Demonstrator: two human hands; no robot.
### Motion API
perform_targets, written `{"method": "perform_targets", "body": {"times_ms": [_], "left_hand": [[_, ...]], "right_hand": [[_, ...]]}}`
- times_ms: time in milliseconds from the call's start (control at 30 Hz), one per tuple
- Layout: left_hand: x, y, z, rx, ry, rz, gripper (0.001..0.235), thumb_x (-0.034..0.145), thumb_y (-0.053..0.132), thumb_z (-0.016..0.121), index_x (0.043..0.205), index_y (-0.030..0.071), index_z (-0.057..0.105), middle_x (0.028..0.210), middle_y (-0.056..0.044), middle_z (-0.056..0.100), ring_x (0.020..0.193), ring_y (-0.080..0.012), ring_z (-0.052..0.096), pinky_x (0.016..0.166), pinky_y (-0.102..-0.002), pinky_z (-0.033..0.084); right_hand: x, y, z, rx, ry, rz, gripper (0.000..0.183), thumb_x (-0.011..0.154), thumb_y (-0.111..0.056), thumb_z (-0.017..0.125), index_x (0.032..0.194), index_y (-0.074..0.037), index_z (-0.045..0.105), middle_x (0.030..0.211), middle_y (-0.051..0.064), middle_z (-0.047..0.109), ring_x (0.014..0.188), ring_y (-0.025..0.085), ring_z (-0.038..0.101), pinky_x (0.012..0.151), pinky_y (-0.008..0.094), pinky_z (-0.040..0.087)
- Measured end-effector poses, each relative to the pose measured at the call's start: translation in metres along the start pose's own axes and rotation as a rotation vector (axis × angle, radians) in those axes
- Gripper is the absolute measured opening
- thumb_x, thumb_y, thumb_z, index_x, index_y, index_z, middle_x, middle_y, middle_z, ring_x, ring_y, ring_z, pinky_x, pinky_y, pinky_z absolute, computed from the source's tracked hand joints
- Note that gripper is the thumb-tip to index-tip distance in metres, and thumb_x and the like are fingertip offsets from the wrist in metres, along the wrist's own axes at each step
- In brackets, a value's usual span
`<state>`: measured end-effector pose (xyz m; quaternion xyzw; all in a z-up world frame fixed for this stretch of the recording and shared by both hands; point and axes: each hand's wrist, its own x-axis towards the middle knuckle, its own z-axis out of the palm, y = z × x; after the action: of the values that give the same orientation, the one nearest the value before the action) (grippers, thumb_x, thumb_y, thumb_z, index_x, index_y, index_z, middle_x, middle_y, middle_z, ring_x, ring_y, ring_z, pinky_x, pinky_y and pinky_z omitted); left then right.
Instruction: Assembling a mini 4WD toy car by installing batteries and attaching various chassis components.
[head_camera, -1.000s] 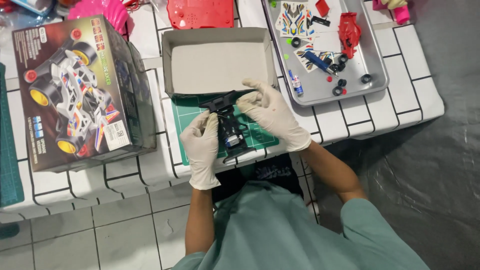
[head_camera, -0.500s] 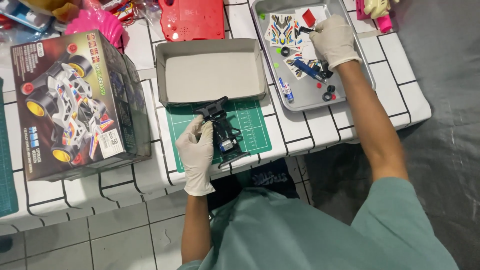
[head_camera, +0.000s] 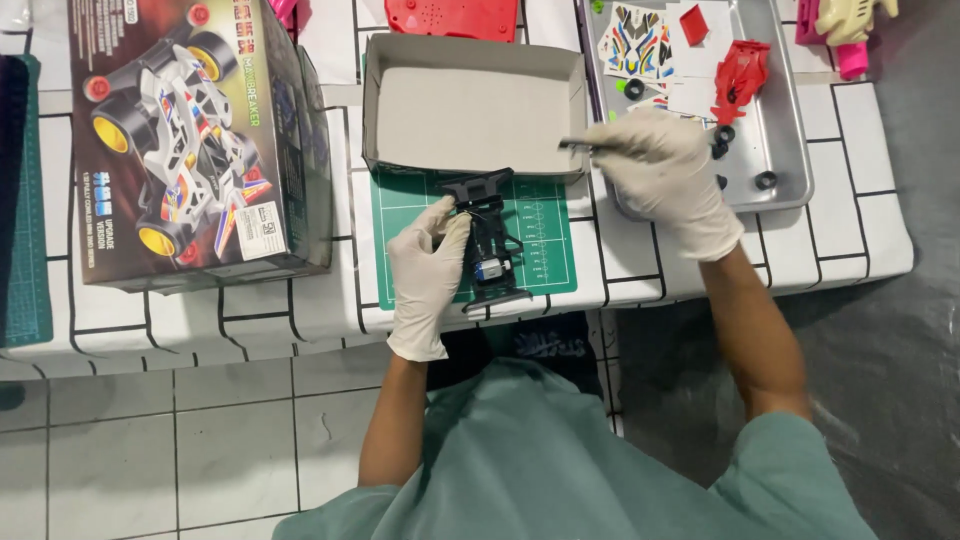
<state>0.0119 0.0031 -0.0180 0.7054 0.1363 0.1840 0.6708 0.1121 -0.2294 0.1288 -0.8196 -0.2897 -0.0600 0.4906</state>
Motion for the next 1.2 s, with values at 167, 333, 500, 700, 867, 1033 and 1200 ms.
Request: {"method": "perform_targets", "body": {"times_ms": [167,333,500,700,867,1033,1200], "left_hand": [[-0.002,-0.001,0.000,0.017,0.010,0.021,0.035,0.087,0.012,0.084,0.120,0.007,0.076,0.094,-0.015,0.080,0.087,-0.0148,0.074,0.077,-0.031,0.061],[-0.001,0.005,0.001,0.001,0.009,0.037,0.035,0.087,0.009,0.083,0.120,0.006,0.076,0.093,-0.017,0.079,0.085,-0.0141,0.073,0.076,-0.031,0.060],[-0.001,0.007,0.000,0.005,0.015,0.045,0.034,0.086,0.011,0.085,0.119,0.009,0.077,0.090,-0.015,0.079,0.082,-0.0108,0.072,0.073,-0.028,0.060],[-0.001,0.008,-0.001,0.007,0.001,0.060,0.033,0.087,0.009,0.084,0.120,0.005,0.076,0.090,-0.018,0.079,0.083,-0.0140,0.073,0.073,-0.030,0.060],[-0.002,0.004,-0.001,0.008,0.011,0.069,0.034,0.087,0.010,0.084,0.120,0.005,0.076,0.090,-0.018,0.079,0.082,-0.0165,0.075,0.073,-0.031,0.061],[-0.002,0.007,-0.002,-0.002,0.006,0.061,0.034,0.087,0.010,0.084,0.120,0.005,0.076,0.093,-0.019,0.079,0.084,-0.0166,0.075,0.074,-0.029,0.060],[-0.003,0.015,-0.004,-0.004,0.007,0.063,0.034,0.088,0.010,0.083,0.120,0.004,0.075,0.094,-0.020,0.079,0.085,-0.0186,0.076,0.074,-0.031,0.061]], "right_hand": [[-0.023,0.023,0.029,-0.331,-0.207,-0.092,0.019,0.085,0.010,0.069,0.103,0.003,0.071,0.083,0.015,0.065,0.072,0.028,0.070,0.068,0.032,0.055],[-0.026,0.011,0.050,-0.796,-0.455,-0.251,0.021,0.082,0.003,0.070,0.098,-0.010,0.068,0.089,0.005,0.059,0.061,0.014,0.068,0.058,0.022,0.056],[-0.005,0.004,0.052,-0.342,-0.696,0.099,0.026,0.083,0.005,0.071,0.109,0.003,0.074,0.114,0.025,0.067,0.098,0.043,0.072,0.082,0.044,0.061],[0.006,0.005,0.037,-0.244,-0.878,0.141,0.052,0.080,0.010,0.070,0.131,0.001,0.066,0.135,0.027,0.058,0.110,0.039,0.070,0.090,0.042,0.061],[0.001,0.028,0.042,-0.328,-0.917,0.103,0.044,0.088,0.008,0.062,0.131,0.001,0.066,0.131,0.025,0.060,0.114,0.038,0.070,0.090,0.039,0.061],[-0.008,0.036,0.053,-0.426,-0.849,0.013,0.035,0.090,0.003,0.063,0.121,-0.007,0.075,0.118,0.016,0.068,0.101,0.031,0.074,0.080,0.034,0.063],[-0.022,0.030,0.046,-0.754,-0.644,-0.192,0.013,0.093,-0.013,0.067,0.104,-0.013,0.074,0.081,-0.002,0.071,0.068,0.015,0.071,0.058,0.026,0.059]]}}
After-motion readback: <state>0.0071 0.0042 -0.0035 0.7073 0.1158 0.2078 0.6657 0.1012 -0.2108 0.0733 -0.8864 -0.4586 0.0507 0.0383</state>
